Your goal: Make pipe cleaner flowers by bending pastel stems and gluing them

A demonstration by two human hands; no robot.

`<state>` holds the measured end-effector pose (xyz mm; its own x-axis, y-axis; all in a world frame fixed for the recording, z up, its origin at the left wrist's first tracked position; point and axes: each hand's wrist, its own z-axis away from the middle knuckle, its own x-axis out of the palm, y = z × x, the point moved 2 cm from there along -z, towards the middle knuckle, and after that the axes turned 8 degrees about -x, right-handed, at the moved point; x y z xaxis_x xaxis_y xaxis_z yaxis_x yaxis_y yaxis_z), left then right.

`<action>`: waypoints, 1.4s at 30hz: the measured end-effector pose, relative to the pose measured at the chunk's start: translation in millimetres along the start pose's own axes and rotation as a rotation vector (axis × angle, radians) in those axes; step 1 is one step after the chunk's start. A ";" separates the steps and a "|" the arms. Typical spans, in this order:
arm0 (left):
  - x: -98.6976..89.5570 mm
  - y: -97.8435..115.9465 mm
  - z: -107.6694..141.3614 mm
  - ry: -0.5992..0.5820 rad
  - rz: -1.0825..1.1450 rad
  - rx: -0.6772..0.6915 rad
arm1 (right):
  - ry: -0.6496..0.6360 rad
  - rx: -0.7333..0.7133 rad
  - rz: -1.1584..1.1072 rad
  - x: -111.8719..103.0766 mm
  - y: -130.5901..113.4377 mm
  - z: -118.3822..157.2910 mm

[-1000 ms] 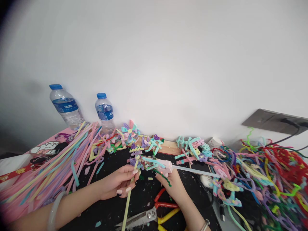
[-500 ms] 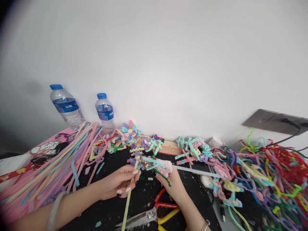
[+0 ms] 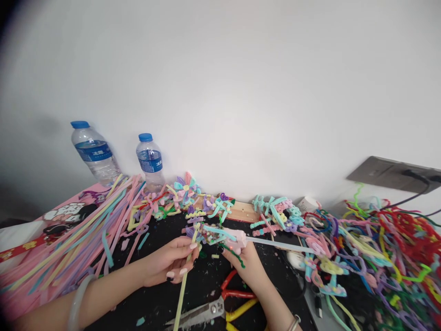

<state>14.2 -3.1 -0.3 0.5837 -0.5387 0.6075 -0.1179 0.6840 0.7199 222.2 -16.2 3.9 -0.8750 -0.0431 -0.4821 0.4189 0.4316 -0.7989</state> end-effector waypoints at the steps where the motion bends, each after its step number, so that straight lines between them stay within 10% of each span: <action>1: 0.0 -0.1 0.0 0.001 0.003 0.000 | -0.001 0.004 0.002 0.0 0.7 0.2; 42: -1.2 -1.4 -1.0 0.006 0.016 0.006 | 0.016 0.014 0.019 -0.9 5.5 4.0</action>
<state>14.5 -2.8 -2.4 0.5863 -0.5250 0.6170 -0.1317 0.6897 0.7120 226.3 -17.4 -1.5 -0.8705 -0.0199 -0.4918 0.4393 0.4191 -0.7946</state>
